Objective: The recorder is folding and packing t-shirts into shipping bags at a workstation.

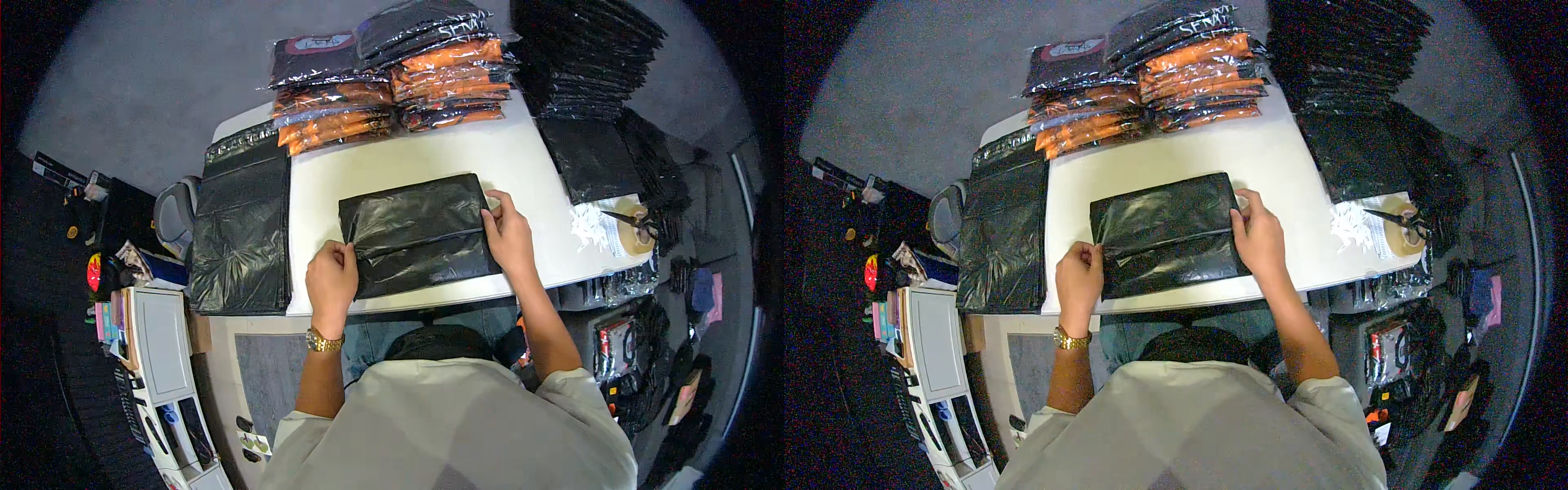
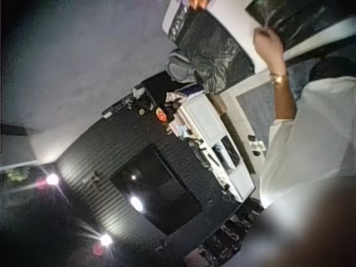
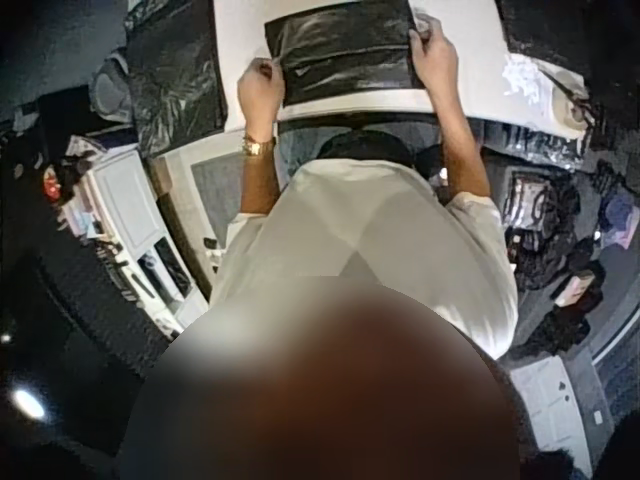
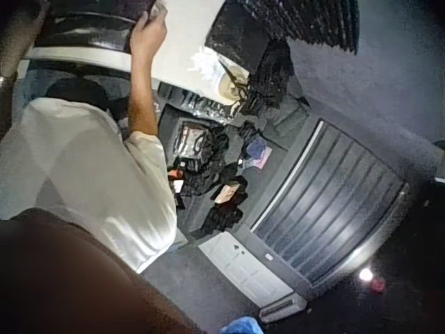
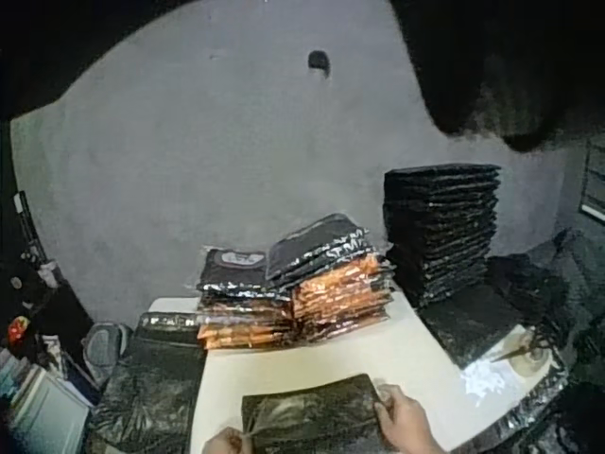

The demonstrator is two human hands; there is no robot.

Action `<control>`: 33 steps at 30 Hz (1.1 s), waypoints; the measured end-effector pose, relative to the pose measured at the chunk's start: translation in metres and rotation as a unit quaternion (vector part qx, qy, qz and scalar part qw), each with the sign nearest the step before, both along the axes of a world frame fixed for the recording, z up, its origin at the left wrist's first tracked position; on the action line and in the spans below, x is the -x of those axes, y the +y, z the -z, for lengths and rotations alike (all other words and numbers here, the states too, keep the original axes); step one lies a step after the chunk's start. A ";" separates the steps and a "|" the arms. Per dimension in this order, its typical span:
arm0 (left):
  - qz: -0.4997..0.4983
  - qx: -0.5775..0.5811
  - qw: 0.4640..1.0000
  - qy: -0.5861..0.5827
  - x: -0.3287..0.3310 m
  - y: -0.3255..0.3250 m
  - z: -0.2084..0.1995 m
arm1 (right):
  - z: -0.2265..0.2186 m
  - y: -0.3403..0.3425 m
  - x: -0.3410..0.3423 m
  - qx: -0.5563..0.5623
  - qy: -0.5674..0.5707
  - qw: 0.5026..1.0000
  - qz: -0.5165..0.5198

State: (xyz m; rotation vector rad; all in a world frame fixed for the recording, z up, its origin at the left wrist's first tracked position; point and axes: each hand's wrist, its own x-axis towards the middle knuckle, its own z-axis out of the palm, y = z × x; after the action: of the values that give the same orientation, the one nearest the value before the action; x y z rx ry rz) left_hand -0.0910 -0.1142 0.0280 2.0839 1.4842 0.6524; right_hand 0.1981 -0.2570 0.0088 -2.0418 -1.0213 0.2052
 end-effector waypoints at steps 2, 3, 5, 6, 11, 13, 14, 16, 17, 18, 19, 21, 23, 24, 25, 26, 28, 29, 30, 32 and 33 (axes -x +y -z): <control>-0.005 -0.004 1.000 -0.017 0.003 -0.002 0.005 | 0.001 -0.003 0.002 -0.004 0.026 1.000 -0.002; -0.003 -0.016 1.000 -0.019 0.005 -0.002 0.007 | 0.006 -0.005 0.001 -0.018 -0.005 1.000 -0.015; -0.004 -0.029 0.999 -0.023 0.006 -0.003 0.011 | 0.013 -0.007 -0.001 -0.032 -0.037 0.998 -0.029; 0.000 -0.041 0.999 -0.010 0.005 -0.005 0.012 | 0.016 -0.009 0.000 -0.034 -0.050 0.998 -0.030; -0.016 -0.063 0.998 -0.006 0.000 -0.009 0.001 | 0.016 -0.007 -0.002 -0.052 -0.033 0.998 -0.025; -0.028 0.032 0.999 -0.023 -0.001 -0.012 -0.013 | 0.010 -0.006 -0.001 -0.049 0.026 0.998 -0.021; -0.029 0.031 0.999 -0.023 0.001 -0.011 -0.011 | 0.010 -0.005 -0.001 -0.050 0.026 0.998 -0.023; -0.018 0.023 0.999 -0.034 0.007 -0.008 -0.001 | 0.009 -0.004 -0.002 -0.055 0.040 0.997 -0.029; -0.020 0.022 0.999 -0.034 0.009 -0.006 0.003 | 0.008 -0.003 -0.002 -0.055 0.039 0.997 -0.031; -0.017 0.025 0.999 -0.045 0.011 -0.004 0.008 | 0.008 -0.002 -0.002 -0.063 0.047 0.997 -0.028; -0.013 0.029 0.998 -0.056 0.012 -0.003 0.010 | 0.009 -0.002 -0.001 -0.071 0.054 0.996 -0.024; -0.011 0.033 0.998 -0.049 0.015 -0.001 0.013 | 0.011 -0.004 -0.001 -0.073 0.053 0.996 -0.022; -0.007 0.039 0.998 -0.044 0.012 0.002 0.009 | 0.013 -0.005 -0.003 -0.074 0.050 0.996 -0.017; -0.019 0.037 0.998 -0.044 0.009 0.004 0.007 | 0.013 -0.006 -0.004 -0.069 0.050 0.996 -0.019; -0.033 0.034 0.998 -0.043 0.008 0.007 0.003 | 0.012 -0.007 -0.004 -0.064 0.051 0.996 -0.023; -0.033 0.034 0.998 -0.043 0.006 0.014 0.003 | 0.010 -0.006 -0.006 -0.064 0.051 0.996 -0.023; -0.027 0.031 0.997 -0.068 0.000 0.034 0.004 | 0.007 0.000 -0.014 -0.022 0.077 0.997 -0.009; -0.027 0.030 0.997 -0.069 -0.003 0.039 0.004 | 0.005 0.004 -0.018 -0.023 0.076 0.997 -0.008; -0.020 0.031 0.997 -0.074 -0.006 0.044 0.005 | 0.004 0.008 -0.021 -0.003 0.082 0.997 -0.005; -0.005 0.030 0.996 -0.081 -0.013 0.053 0.009 | 0.005 0.012 -0.026 0.013 0.084 0.996 0.004; -0.002 0.029 0.996 -0.083 -0.013 0.055 0.011 | 0.011 0.015 -0.027 -0.012 0.073 0.997 -0.009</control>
State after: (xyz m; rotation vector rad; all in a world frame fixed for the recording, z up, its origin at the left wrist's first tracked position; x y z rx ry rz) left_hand -0.0778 -0.0593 0.0165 1.9345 1.3988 0.7559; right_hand 0.2254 -0.2425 -0.0019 -1.9654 -0.9468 0.3456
